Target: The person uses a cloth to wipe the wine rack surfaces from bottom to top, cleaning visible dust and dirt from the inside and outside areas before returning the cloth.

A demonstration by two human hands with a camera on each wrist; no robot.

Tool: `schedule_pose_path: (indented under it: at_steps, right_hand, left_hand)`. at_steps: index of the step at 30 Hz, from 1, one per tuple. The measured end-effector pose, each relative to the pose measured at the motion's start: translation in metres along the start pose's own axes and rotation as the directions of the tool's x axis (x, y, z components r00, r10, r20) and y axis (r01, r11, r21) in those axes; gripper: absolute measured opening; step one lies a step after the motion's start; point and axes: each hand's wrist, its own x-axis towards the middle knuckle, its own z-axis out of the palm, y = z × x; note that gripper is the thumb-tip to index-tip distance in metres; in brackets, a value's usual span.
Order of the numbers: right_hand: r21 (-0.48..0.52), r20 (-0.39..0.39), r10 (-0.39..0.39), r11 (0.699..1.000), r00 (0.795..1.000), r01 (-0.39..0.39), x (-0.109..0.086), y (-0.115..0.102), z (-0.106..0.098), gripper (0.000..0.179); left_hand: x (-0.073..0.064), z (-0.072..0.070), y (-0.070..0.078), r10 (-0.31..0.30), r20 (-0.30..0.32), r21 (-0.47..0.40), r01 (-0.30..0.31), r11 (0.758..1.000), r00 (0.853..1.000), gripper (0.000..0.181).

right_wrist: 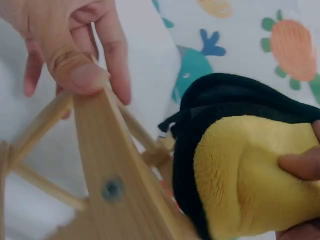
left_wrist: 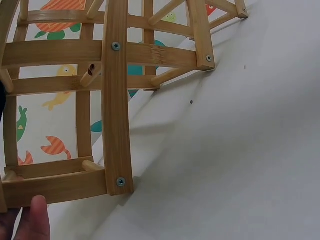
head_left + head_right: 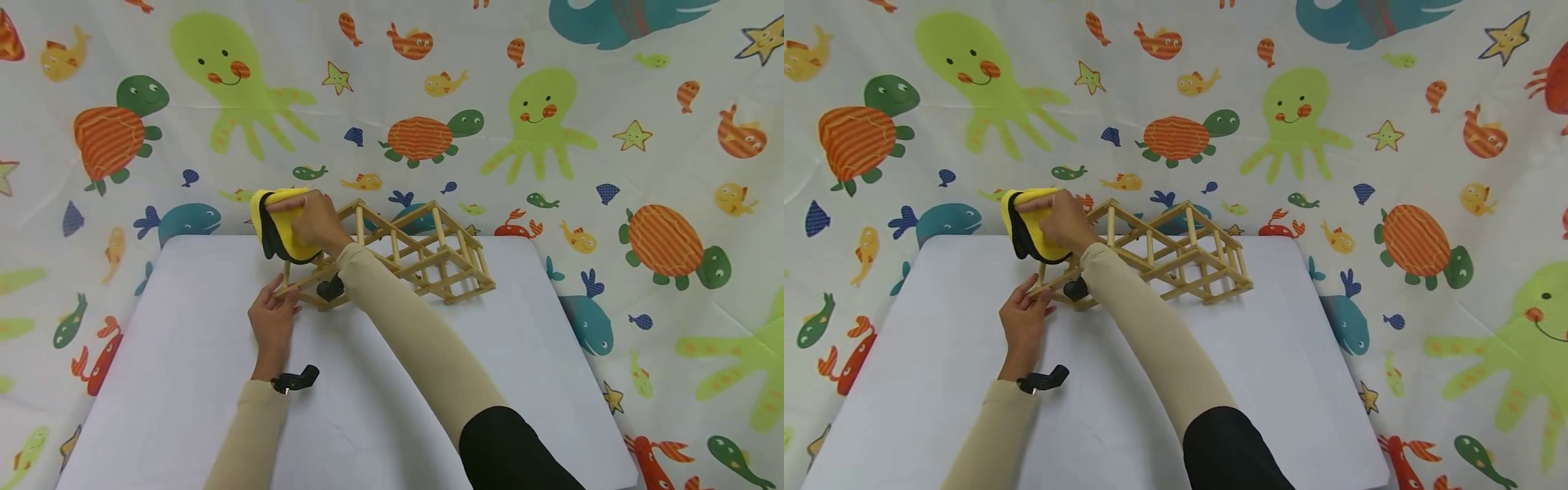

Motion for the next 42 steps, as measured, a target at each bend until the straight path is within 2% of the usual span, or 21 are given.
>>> schedule_pose_path:
  at_steps: [3,5,8,11,14,17,20,21,24,25,26,27,28,30,31,33,35,36,38,40,42]
  right_hand:
    - [0.0,0.005,0.005,1.0,1.0,-0.005,0.004,0.006,0.008,0.065]
    - [-0.043,-0.001,0.022,0.999,1.0,-0.022,0.007,0.009,0.013,0.066]
    - [-0.222,0.013,0.033,0.975,0.999,-0.029,0.012,0.016,0.019,0.067]
    - [-0.432,0.058,0.008,0.902,0.998,0.017,0.017,0.024,0.025,0.065]
    - [-0.592,0.086,-0.04,0.802,0.996,0.083,0.02,0.032,0.031,0.058]
    - [-0.673,0.075,-0.082,0.731,0.994,0.112,0.021,0.036,0.035,0.051]
    - [-0.713,0.01,-0.178,0.689,0.984,0.132,0.019,0.038,0.035,0.046]
    - [-0.709,-0.029,-0.22,0.692,0.975,0.135,0.018,0.037,0.034,0.046]
    - [-0.658,-0.152,-0.317,0.739,0.936,0.143,0.016,0.033,0.031,0.045]
    - [-0.644,-0.173,-0.336,0.75,0.926,0.152,0.016,0.032,0.03,0.045]
    - [-0.629,-0.176,-0.34,0.761,0.924,0.16,0.016,0.031,0.029,0.047]
    - [-0.626,-0.157,-0.33,0.763,0.931,0.165,0.016,0.031,0.029,0.047]
    - [-0.627,-0.118,-0.302,0.761,0.946,0.165,0.016,0.032,0.028,0.047]
    - [-0.652,0.012,-0.246,0.733,0.969,0.194,0.016,0.035,0.028,0.048]
    - [-0.654,0.086,-0.21,0.726,0.974,0.214,0.016,0.036,0.028,0.049]
    - [-0.634,0.224,-0.123,0.735,0.967,0.241,0.015,0.039,0.03,0.047]
    - [-0.59,0.315,-0.049,0.772,0.948,0.236,0.013,0.04,0.03,0.048]
    - [-0.56,0.341,-0.014,0.8,0.94,0.215,0.012,0.04,0.03,0.048]
    - [-0.503,0.346,0.019,0.848,0.938,0.169,0.01,0.037,0.028,0.051]
    - [-0.475,0.319,0.02,0.868,0.947,0.142,0.006,0.033,0.024,0.057]
    - [-0.468,0.312,0.029,0.874,0.95,0.128,0.001,0.032,0.018,0.058]
  left_hand:
    - [-0.002,0.002,0.0,0.002,-0.013,-0.004,-0.002,1.0,1.0,0.057]
    - [-0.004,0.003,-0.001,-0.006,-0.015,-0.015,0.006,1.0,1.0,0.057]
    - [-0.006,0.004,-0.001,-0.013,-0.016,-0.025,0.013,1.0,1.0,0.058]
    - [-0.007,0.003,-0.002,-0.009,-0.025,-0.036,0.008,0.999,1.0,0.058]
    - [-0.008,0.001,-0.003,-0.016,-0.031,-0.047,0.014,0.999,0.999,0.058]
    - [-0.008,-0.001,-0.004,-0.035,-0.03,-0.054,0.034,0.998,0.999,0.058]
    - [-0.009,0.0,-0.005,-0.047,-0.024,-0.049,0.046,0.998,0.999,0.057]
    - [-0.009,0.0,-0.005,-0.049,-0.021,-0.047,0.048,0.998,0.999,0.057]
    - [-0.01,0.001,-0.003,-0.042,-0.016,-0.03,0.041,0.999,0.999,0.057]
    - [-0.01,0.001,-0.003,-0.039,-0.018,-0.029,0.038,0.999,0.999,0.057]
    - [-0.01,0.001,-0.002,-0.036,-0.021,-0.027,0.036,0.999,0.999,0.057]
    - [-0.011,0.001,-0.002,-0.035,-0.025,-0.023,0.034,0.999,0.999,0.057]
    - [-0.011,0.002,-0.001,-0.032,-0.029,-0.016,0.032,0.999,0.999,0.057]
    - [-0.011,0.004,-0.001,-0.028,-0.041,-0.021,0.027,0.999,0.999,0.058]
    - [-0.012,0.005,-0.001,-0.024,-0.051,-0.026,0.023,0.999,0.998,0.059]
    - [-0.012,0.006,-0.003,-0.013,-0.073,-0.038,0.01,0.999,0.997,0.058]
    - [-0.013,0.008,-0.004,-0.002,-0.091,-0.05,-0.002,0.999,0.996,0.057]
    - [-0.013,0.009,-0.004,0.0,-0.102,-0.05,-0.005,0.999,0.995,0.056]
    - [-0.013,0.01,-0.005,0.008,-0.122,-0.062,-0.015,0.998,0.993,0.054]
    - [-0.014,0.012,-0.005,0.012,-0.133,-0.062,-0.02,0.998,0.991,0.052]
    - [-0.014,0.015,-0.006,0.015,-0.134,-0.071,-0.025,0.997,0.991,0.051]
